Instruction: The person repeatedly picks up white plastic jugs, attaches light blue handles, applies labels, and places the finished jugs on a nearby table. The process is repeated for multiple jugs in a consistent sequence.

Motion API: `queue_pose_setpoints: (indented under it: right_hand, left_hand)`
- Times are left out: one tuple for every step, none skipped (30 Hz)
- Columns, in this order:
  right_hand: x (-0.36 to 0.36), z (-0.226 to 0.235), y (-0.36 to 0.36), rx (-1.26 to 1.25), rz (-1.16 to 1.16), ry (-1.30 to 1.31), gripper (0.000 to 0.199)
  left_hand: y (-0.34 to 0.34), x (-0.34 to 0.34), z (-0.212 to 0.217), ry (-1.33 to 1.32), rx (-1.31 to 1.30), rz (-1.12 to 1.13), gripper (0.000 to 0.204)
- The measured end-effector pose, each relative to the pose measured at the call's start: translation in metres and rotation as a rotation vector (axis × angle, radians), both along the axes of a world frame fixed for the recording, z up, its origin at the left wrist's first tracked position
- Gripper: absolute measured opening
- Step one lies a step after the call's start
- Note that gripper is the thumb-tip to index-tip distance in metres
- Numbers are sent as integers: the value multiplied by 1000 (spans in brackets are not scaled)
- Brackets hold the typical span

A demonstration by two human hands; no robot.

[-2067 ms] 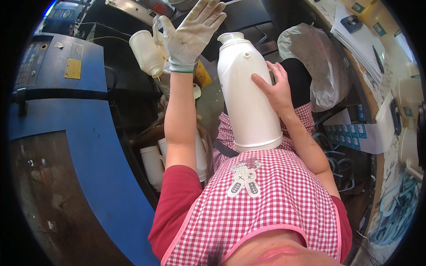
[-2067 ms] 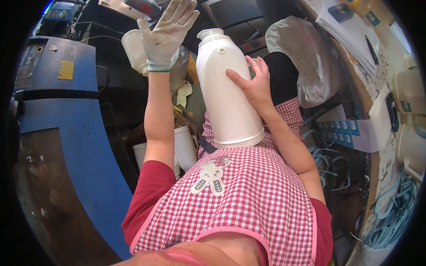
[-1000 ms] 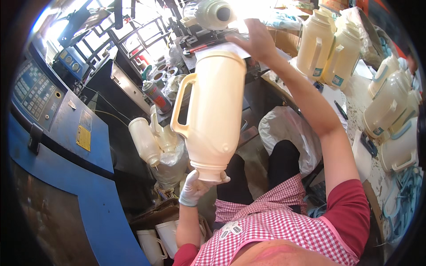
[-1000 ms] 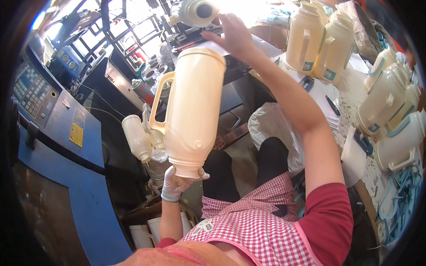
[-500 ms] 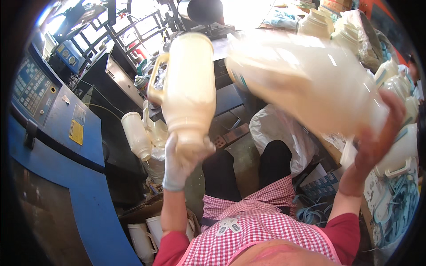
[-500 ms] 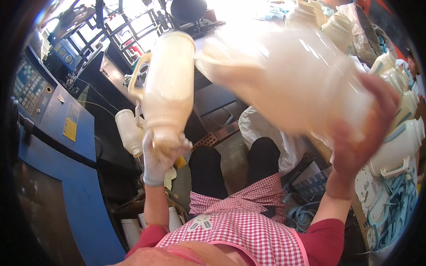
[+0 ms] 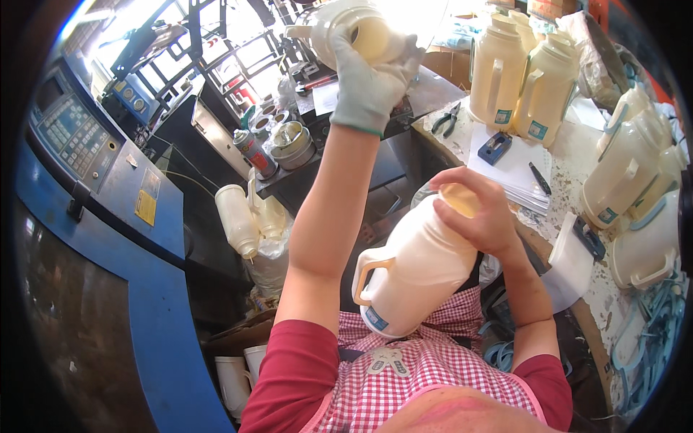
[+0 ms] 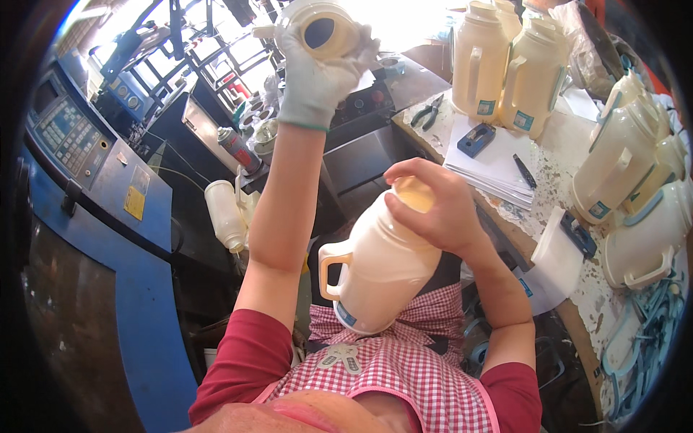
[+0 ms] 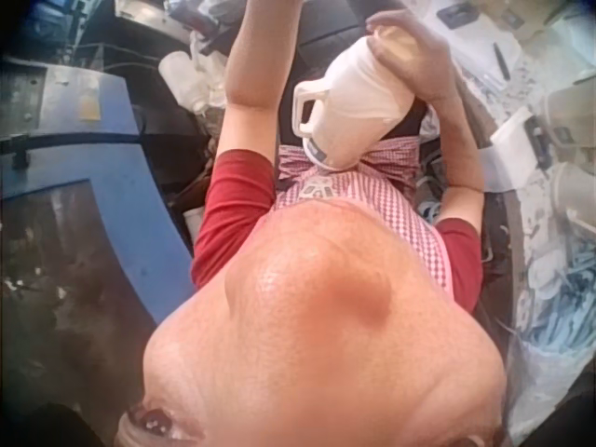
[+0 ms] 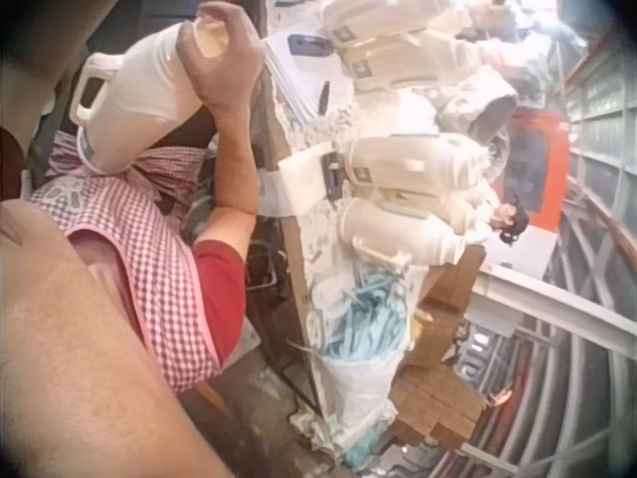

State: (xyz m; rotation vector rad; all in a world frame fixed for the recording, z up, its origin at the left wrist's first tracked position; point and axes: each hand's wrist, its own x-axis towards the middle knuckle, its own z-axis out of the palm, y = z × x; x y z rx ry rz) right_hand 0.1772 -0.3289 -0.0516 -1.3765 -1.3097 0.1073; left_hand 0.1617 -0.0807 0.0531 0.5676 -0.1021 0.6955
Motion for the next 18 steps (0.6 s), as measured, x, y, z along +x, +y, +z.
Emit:
queue_pose_setpoints:
  right_hand:
    - [-2,-3,7,-19,17,-14,24]
    - [-2,-5,13,-9,8,-48,22]
    - [0,-7,15,-24,5,-45,23]
    - [2,-8,19,-37,-2,-45,23]
    - [5,-10,23,-49,-10,-45,23]
    - [9,-13,28,-68,-16,-29,23]
    - [8,-15,33,-84,-3,-13,23]
    - [10,-16,38,-101,7,-2,22]
    - [11,-18,44,-117,16,10,22]
    - [15,-24,51,-119,13,9,22]
    - [19,-31,57,-125,6,8,22]
    - [23,-37,63,-131,2,7,22]
    - [25,-42,72,-144,15,11,22]
    - [26,-48,78,-163,32,18,22]
    - [26,-53,87,-182,51,25,22]
    - [41,-65,94,-257,-11,20,23]
    - [42,-79,107,-370,-14,7,28]
    - [44,-102,120,-450,-27,-25,33]
  left_hand:
    - [16,11,1,-13,-70,5,72]
    - [27,15,1,-28,-20,24,79]
    - [36,19,-4,-13,-1,36,79]
    - [35,18,-5,1,19,44,78]
    - [36,19,-5,14,40,52,78]
    - [43,31,-5,43,-31,83,72]
    - [59,38,-7,51,-15,118,74]
    - [77,48,-9,54,0,149,76]
    - [96,58,-11,58,15,181,77]
    - [112,65,-11,65,-5,161,79]
    - [128,70,-12,72,-29,140,81]
    - [143,76,-13,79,-54,120,83]
    - [165,83,-15,68,-37,111,85]
    - [184,87,-19,61,-26,105,86]
    - [202,86,-28,55,-16,101,87]
    - [154,90,-19,-149,167,155,90]
    - [155,83,-23,-110,205,108,88]
    - [156,80,-23,-75,242,48,86]
